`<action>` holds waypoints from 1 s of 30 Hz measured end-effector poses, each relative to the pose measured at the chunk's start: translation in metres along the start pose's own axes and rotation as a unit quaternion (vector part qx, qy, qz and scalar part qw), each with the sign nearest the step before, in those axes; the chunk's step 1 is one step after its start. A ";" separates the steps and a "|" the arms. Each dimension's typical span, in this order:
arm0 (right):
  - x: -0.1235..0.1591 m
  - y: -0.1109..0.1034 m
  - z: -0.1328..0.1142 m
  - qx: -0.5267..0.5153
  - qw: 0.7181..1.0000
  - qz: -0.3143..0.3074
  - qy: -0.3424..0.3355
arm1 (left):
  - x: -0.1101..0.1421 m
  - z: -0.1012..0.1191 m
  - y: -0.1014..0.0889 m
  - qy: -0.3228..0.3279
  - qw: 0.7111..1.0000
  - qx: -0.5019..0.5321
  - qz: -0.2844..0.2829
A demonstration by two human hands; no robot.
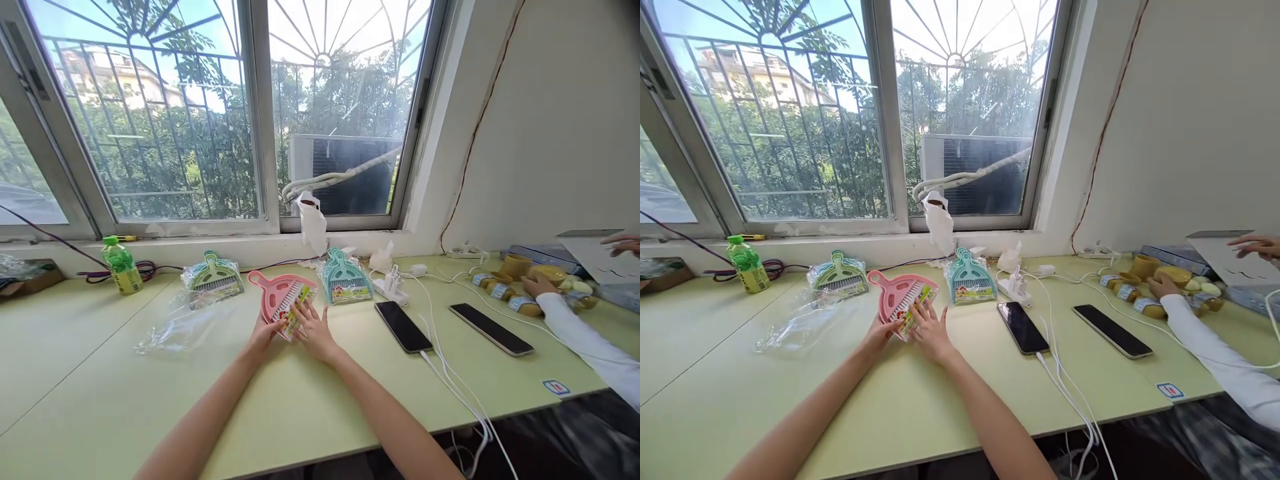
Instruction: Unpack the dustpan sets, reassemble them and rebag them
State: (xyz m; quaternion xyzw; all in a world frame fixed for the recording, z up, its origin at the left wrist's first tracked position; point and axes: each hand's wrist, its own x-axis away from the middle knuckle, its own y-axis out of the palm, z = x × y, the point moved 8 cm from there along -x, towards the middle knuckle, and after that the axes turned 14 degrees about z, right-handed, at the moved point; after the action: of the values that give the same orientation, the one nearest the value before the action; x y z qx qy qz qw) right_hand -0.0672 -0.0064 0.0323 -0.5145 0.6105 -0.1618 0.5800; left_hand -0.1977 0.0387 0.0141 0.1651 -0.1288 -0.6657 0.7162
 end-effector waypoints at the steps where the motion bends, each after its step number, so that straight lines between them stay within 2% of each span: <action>1: 0.000 0.000 0.000 -0.014 1.000 0.005 0.003 | 0.000 0.001 -0.001 -0.001 1.000 0.001 0.006; 4: -0.005 -0.005 0.008 -0.070 0.994 0.070 0.050 | 0.001 0.007 -0.001 0.004 1.000 -0.003 0.005; 7: -0.008 -0.012 0.032 -0.180 0.956 0.161 0.165 | 0.003 0.016 0.001 0.014 1.000 -0.005 -0.007; 8: -0.008 -0.010 0.038 -0.236 0.935 0.169 0.203 | 0.004 0.018 0.002 0.016 1.000 -0.005 -0.009; 10: -0.008 0.000 0.041 -0.376 0.882 0.134 0.251 | 0.005 0.019 0.003 0.017 1.000 -0.005 -0.016; 13: -0.004 0.010 0.027 -0.562 0.778 0.071 0.272 | 0.006 0.013 0.007 0.002 0.999 -0.017 -0.039; 16: 0.003 0.012 0.029 -0.631 0.698 0.099 0.324 | 0.008 0.005 0.013 -0.012 0.997 -0.034 -0.069; 18: 0.008 0.014 0.036 -0.636 0.668 0.125 0.365 | 0.010 0.003 0.016 -0.012 0.996 -0.043 -0.083; 22: 0.010 0.016 0.044 -0.639 0.655 0.126 0.383 | 0.015 0.005 0.023 -0.002 0.992 -0.060 -0.107; 30: 0.010 0.022 0.052 -0.621 0.672 0.106 0.389 | 0.017 0.010 0.026 0.026 0.990 -0.076 -0.120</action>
State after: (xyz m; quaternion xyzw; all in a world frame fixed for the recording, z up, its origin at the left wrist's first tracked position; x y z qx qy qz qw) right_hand -0.0291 0.0153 -0.0053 -0.5782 0.7911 0.1317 -0.1502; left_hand -0.1765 0.0231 0.0330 0.1414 -0.0389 -0.7501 0.6449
